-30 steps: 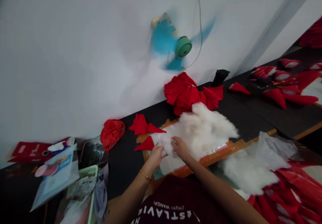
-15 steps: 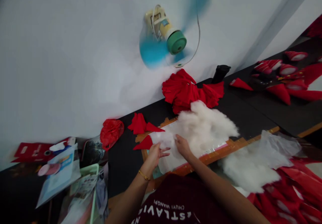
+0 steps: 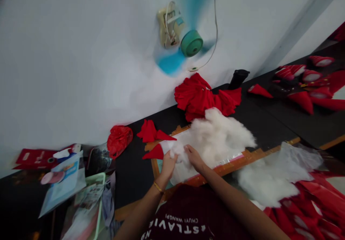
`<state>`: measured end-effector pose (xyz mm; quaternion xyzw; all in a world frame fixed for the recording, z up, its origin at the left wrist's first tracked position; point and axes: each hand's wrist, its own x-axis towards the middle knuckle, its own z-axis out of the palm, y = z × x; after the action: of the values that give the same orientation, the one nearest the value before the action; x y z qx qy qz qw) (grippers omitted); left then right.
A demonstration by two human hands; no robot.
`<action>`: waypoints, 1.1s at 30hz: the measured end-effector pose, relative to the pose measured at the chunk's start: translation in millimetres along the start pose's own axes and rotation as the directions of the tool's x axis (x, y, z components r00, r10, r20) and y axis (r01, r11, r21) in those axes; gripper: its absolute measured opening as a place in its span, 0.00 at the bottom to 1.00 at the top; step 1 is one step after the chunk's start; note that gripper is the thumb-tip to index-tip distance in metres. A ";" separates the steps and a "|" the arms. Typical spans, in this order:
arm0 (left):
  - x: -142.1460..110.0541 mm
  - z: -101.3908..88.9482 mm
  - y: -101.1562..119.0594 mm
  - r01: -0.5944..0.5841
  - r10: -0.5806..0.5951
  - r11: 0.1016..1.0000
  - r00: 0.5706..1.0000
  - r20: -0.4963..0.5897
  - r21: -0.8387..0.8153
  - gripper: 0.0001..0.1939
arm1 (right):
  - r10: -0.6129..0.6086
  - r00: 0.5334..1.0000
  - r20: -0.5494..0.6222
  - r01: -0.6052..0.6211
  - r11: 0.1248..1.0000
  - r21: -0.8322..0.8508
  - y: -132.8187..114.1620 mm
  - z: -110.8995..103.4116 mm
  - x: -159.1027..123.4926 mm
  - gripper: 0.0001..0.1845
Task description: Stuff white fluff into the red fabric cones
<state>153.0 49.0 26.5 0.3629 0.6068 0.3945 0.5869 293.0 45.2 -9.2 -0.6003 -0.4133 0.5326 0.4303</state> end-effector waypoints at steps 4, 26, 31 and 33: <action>1.6 -14.7 3.9 0.053 -0.056 0.996 0.998 -0.032 -0.073 0.11 | 0.023 0.998 -0.051 -0.024 1.000 -0.016 -1.2 -9.1 1.5 0.23; -16.7 -4.4 -1.6 0.163 -0.089 0.935 0.967 0.238 -0.315 0.28 | -0.017 0.993 0.116 0.004 0.994 0.110 -19.2 4.6 5.3 0.26; -3.9 -0.3 -4.3 0.127 -0.126 0.924 0.992 0.025 -0.360 0.24 | -0.030 0.998 0.060 0.028 0.999 0.035 -19.1 -1.0 -2.1 0.28; -0.6 -4.5 -0.7 0.171 -0.160 0.903 0.985 0.060 -0.395 0.25 | -0.090 0.994 0.069 0.093 0.995 -0.041 -16.2 -1.5 -6.1 0.27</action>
<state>148.6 48.0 26.1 0.1879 0.5346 0.4539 0.6876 293.4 43.9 8.1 -0.5719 -0.4663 0.5229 0.4267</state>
